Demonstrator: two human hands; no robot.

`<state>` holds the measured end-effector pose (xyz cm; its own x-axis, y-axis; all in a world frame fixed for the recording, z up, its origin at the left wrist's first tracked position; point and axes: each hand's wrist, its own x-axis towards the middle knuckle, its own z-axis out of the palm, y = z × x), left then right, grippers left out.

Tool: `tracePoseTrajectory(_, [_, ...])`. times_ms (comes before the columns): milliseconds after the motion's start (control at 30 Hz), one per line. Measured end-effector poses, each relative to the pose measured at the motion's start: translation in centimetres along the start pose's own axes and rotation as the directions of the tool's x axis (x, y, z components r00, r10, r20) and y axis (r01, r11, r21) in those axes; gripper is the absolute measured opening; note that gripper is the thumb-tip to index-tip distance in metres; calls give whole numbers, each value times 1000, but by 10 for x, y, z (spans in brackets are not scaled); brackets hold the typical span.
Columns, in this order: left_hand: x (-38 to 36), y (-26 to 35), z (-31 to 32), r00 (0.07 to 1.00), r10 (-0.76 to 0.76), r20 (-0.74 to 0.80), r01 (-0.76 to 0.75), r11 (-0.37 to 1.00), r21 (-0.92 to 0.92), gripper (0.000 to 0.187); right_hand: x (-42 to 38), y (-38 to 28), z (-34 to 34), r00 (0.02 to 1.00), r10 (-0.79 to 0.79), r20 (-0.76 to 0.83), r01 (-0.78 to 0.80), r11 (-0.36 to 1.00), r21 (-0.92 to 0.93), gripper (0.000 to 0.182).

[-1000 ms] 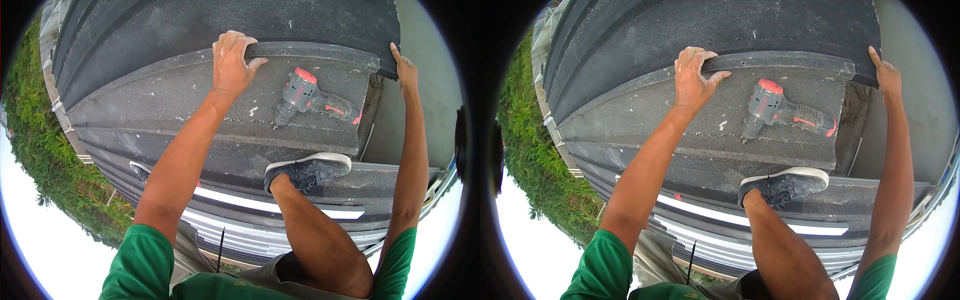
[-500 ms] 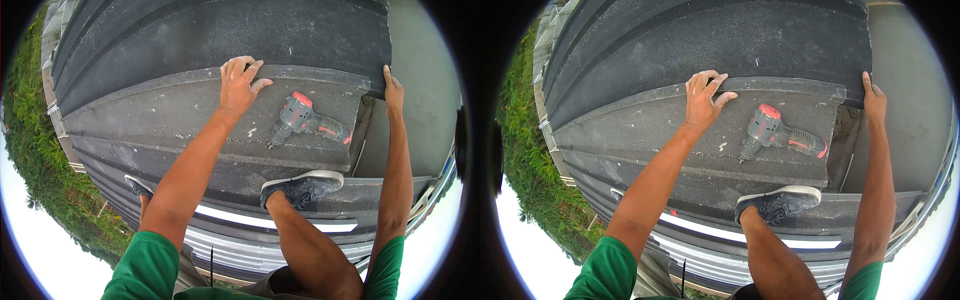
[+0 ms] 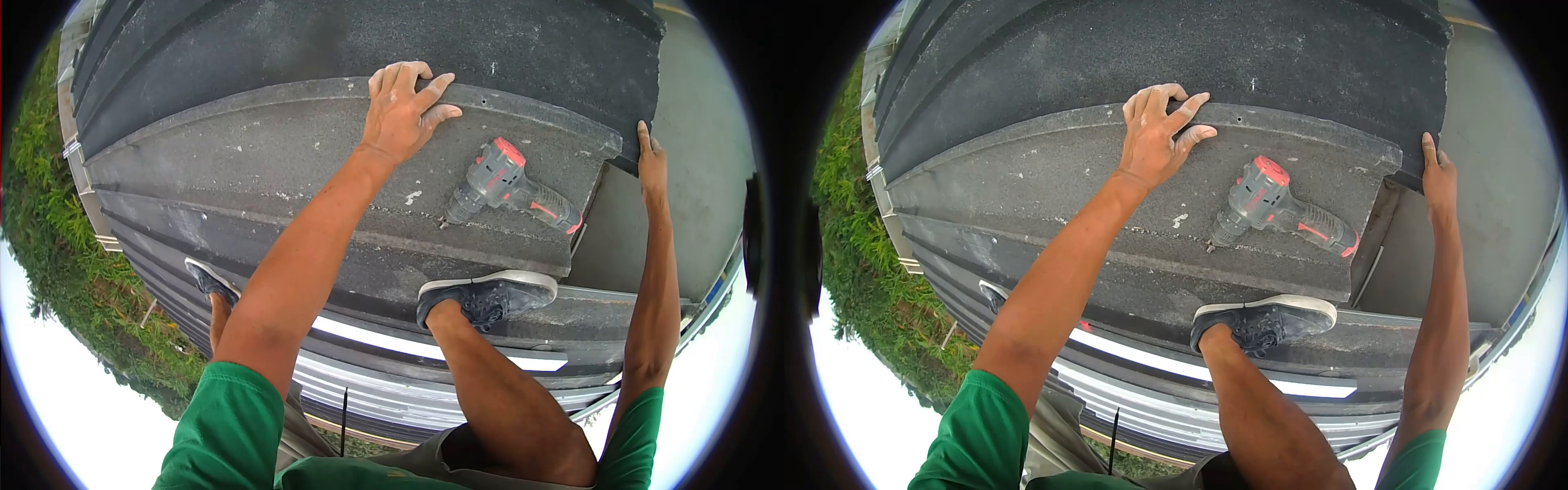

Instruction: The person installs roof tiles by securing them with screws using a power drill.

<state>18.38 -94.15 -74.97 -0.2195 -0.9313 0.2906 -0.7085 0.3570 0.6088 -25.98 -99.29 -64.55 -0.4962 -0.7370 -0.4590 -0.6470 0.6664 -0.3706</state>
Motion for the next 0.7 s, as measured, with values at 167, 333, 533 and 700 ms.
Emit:
tracePoseTrajectory(167, [-3,2,1,1000,-7,16,6,998,67,43,-4,-7,4,997,-23,-69,17,996,-86,77])
tracePoseTrajectory(333, [-2,0,0,998,-14,58,11,998,58,43,-102,-120,34,642,-750,-160,496,565,-660,68])
tracePoseTrajectory(533, [3,5,-12,994,-70,84,73,997,-40,46,-171,-137,166,488,-798,354,805,254,-537,48])
tracePoseTrajectory(700, [-8,24,-93,890,-277,363,283,958,39,80,-127,-128,185,689,-649,322,712,526,-465,26])
